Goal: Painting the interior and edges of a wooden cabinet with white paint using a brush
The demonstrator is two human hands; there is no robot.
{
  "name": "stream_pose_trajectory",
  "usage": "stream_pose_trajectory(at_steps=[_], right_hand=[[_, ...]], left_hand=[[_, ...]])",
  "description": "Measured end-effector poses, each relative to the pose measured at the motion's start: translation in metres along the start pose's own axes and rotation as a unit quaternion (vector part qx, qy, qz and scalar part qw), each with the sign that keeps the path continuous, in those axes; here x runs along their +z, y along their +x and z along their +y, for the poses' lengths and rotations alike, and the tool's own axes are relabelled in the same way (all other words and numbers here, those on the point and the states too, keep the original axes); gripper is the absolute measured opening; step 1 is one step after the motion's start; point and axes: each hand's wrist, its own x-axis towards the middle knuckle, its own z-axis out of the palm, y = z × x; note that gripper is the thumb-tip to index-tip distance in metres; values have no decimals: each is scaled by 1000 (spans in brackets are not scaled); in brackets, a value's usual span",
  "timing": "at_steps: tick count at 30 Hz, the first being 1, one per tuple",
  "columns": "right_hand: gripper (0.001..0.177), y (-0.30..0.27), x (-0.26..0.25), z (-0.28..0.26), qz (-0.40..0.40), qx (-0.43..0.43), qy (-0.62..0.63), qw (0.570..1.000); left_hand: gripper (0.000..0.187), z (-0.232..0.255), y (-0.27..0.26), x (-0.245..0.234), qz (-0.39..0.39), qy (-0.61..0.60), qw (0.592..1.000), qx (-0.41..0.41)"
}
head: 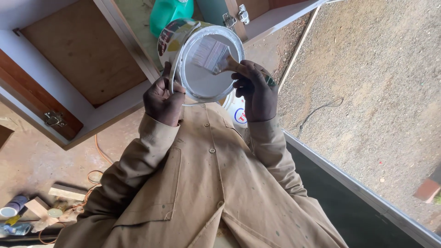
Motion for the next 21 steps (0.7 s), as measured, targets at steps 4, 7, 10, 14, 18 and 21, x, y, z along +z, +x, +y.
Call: stream_pose_trajectory(at_steps=[4,7,10,14,18,21], right_hand=[[35,0,-3,13,5,25,71,997],[33,0,-13,23,-6,32,129,991],[34,-8,-19,20,-13,16,133,991],[39,-18,-28,15,1,-87,53,995],[16,-25,-34,-1,-86,-256,-108,957],[22,-22,-35,-15,-158,-471,-387,777]], left_hand=[[12,-10,3,2,-8,-24,1000,0],[13,23,-1,9,3,-19,1000,-8],[13,45,-3,15,22,-8,1000,-15],[11,42,1,17,39,-29,998,-30],[13,-17,8,1,45,-30,998,-27],[12,19,2,9,38,-10,999,-12]])
